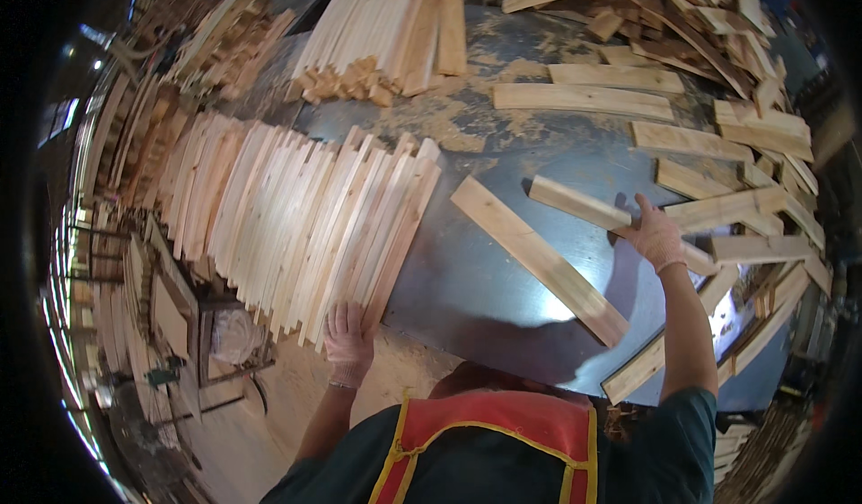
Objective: The person picks up individual wooden planks from a large pile on a metal table and stacks them neatly into a growing pile. The worker repeatedly reaches for planks, aligns them, and places them on top of the stack.
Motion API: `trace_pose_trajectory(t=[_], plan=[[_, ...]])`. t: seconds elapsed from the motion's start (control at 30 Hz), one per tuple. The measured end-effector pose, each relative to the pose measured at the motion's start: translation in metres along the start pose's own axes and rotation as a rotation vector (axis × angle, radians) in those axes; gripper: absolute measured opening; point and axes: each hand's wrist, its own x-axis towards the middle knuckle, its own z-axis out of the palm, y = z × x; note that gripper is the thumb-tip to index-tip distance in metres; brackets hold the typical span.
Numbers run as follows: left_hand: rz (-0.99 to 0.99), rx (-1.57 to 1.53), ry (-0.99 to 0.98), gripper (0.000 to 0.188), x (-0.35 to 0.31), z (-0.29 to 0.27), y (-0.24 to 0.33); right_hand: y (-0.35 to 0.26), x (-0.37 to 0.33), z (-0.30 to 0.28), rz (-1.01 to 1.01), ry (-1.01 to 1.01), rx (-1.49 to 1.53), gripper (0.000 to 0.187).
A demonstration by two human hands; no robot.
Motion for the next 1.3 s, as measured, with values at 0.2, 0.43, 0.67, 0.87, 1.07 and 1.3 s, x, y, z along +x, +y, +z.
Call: trace_pose_trajectory(t=[0.2,0.43,0.67,0.87,1.07,1.3], plan=[[-0.010,0.038,-0.106,0.052,0.004,-0.002,0.008,-0.099,-0.049,0.043,-0.211,-0.073,0.078,0.060],[0.041,-0.090,-0.107,0.056,-0.004,-0.009,-0.016,-0.142,-0.086,0.099,-0.164,0.031,0.075,0.100],[-0.036,-0.167,-0.127,0.063,0.021,-0.035,0.014,-0.194,-0.098,0.084,0.129,-0.157,1.545,0.087],[0.167,-0.313,-0.120,0.070,0.059,-0.020,0.035,-0.329,-0.122,0.088,-0.119,-0.626,0.723,0.059],[0.242,-0.028,-0.261,0.079,0.064,0.011,0.038,-0.245,-0.081,0.065,-0.526,-0.277,0.796,0.058],[0.261,-0.085,-0.190,0.087,0.074,0.008,0.118,0.115,-0.062,0.003,0.596,0.597,0.249,0.067]])
